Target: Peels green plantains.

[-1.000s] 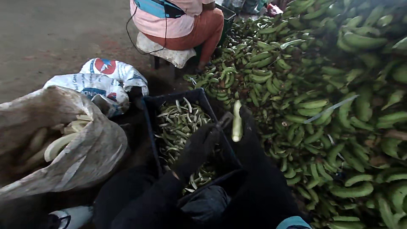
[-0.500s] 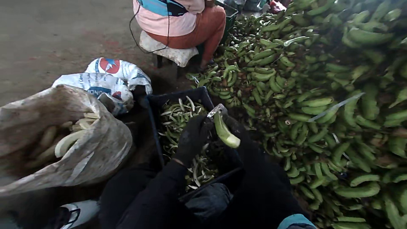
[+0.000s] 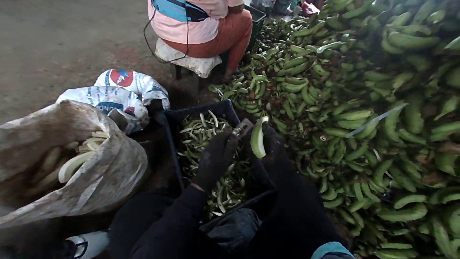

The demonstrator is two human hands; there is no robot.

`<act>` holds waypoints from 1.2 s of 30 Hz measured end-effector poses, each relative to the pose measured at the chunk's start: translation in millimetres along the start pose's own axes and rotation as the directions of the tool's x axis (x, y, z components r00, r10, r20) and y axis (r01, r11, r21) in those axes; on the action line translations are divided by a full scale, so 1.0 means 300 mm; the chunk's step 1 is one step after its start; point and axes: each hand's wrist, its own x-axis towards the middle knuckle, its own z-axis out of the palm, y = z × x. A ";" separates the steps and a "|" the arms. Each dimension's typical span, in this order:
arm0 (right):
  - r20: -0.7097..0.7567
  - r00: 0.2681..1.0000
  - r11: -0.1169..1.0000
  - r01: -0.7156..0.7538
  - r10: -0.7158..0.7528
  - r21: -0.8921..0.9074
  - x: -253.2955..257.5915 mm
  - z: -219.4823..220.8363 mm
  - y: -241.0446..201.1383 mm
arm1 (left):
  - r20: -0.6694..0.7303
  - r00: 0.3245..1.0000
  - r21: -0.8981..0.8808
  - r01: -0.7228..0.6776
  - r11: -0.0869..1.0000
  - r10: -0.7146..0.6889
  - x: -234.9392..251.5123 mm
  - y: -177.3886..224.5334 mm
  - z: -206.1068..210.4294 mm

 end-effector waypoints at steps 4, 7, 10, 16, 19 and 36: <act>-0.083 0.995 0.995 0.052 -0.045 0.085 -0.016 0.038 -0.016 | -0.121 0.966 0.117 -0.214 0.970 0.227 -0.059 0.016 0.072; -0.246 0.965 0.995 0.078 -0.093 -0.068 -0.025 0.026 -0.003 | -0.170 0.941 0.219 -0.254 0.942 0.293 -0.085 0.026 0.082; -0.242 0.961 0.977 0.092 -0.137 -0.191 -0.020 0.027 -0.002 | -0.187 0.941 0.215 -0.241 0.946 0.283 -0.085 0.019 0.083; 0.068 0.995 0.914 -0.039 0.073 -0.404 -0.084 0.031 -0.031 | -0.038 0.997 0.048 -0.063 0.997 0.065 0.006 -0.018 -0.010; 0.150 0.964 0.791 -0.086 0.220 -0.606 -0.096 0.041 -0.059 | 0.001 0.998 0.049 -0.068 0.996 0.068 0.037 -0.063 -0.040; -0.021 0.990 0.894 -0.118 0.140 0.432 -0.008 0.011 -0.011 | -0.139 0.922 0.170 -0.338 0.926 0.362 -0.038 -0.013 0.070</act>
